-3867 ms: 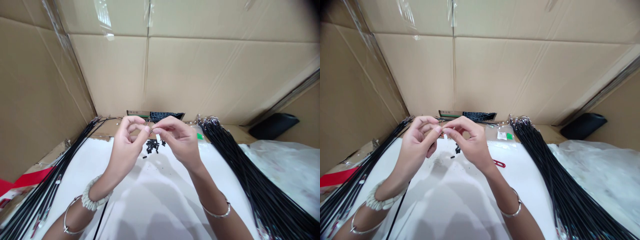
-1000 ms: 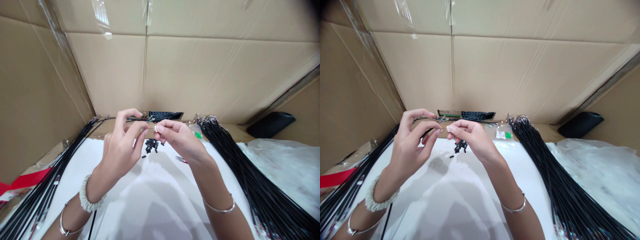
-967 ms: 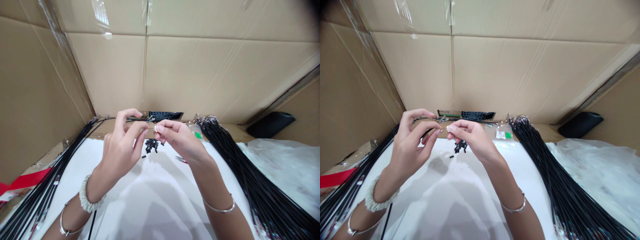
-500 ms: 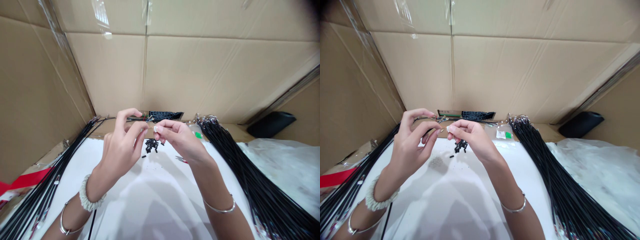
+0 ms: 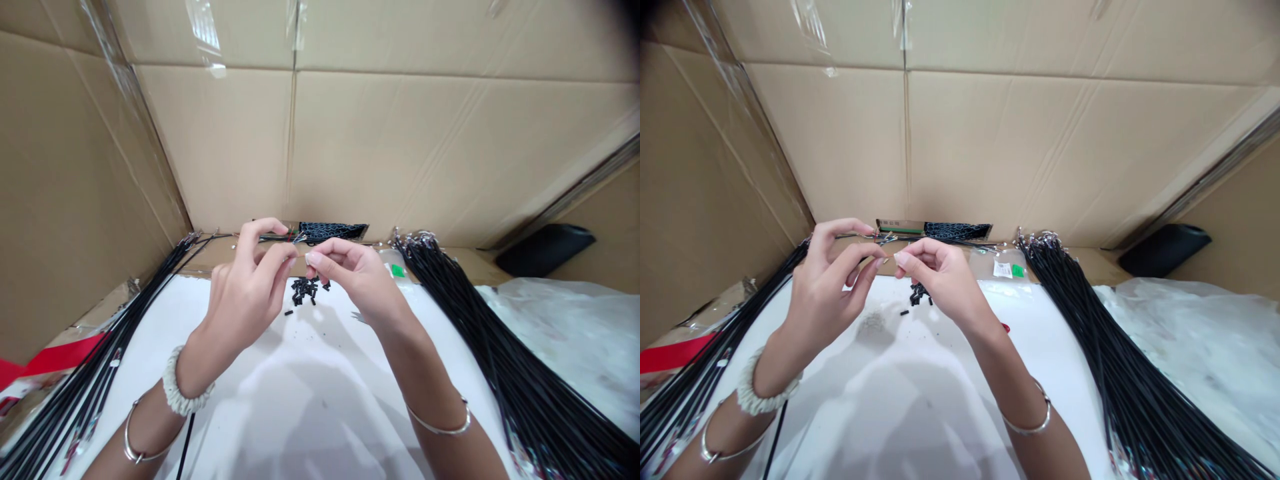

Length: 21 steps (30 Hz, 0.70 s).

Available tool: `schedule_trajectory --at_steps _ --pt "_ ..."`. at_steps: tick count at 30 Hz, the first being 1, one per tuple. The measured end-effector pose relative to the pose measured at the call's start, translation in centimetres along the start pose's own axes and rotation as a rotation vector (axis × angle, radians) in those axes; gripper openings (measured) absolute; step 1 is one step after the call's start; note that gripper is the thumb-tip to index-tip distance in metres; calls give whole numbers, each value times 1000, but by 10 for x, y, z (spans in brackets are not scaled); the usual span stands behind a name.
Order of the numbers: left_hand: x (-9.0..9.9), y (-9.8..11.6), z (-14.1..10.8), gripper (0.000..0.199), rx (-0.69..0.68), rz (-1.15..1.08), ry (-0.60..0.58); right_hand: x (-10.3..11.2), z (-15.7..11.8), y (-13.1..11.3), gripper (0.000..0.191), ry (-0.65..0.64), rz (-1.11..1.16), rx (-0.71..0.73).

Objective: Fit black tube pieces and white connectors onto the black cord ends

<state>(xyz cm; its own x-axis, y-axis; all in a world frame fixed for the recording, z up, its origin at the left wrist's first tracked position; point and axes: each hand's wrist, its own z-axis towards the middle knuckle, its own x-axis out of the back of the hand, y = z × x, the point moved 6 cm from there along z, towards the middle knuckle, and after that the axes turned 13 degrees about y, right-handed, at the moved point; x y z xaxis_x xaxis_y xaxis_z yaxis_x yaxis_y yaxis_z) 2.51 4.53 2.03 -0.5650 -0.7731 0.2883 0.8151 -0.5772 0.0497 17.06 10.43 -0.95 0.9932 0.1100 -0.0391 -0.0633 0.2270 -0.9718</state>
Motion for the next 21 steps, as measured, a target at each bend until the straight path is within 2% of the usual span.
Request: schedule_trajectory --at_steps 6,21 --pt "1 2 -1 6 -34 17 42 -3 1 2 22 1 -1 -4" --pt "-2 2 -2 7 -31 40 54 -6 0 2 20 -8 17 5"
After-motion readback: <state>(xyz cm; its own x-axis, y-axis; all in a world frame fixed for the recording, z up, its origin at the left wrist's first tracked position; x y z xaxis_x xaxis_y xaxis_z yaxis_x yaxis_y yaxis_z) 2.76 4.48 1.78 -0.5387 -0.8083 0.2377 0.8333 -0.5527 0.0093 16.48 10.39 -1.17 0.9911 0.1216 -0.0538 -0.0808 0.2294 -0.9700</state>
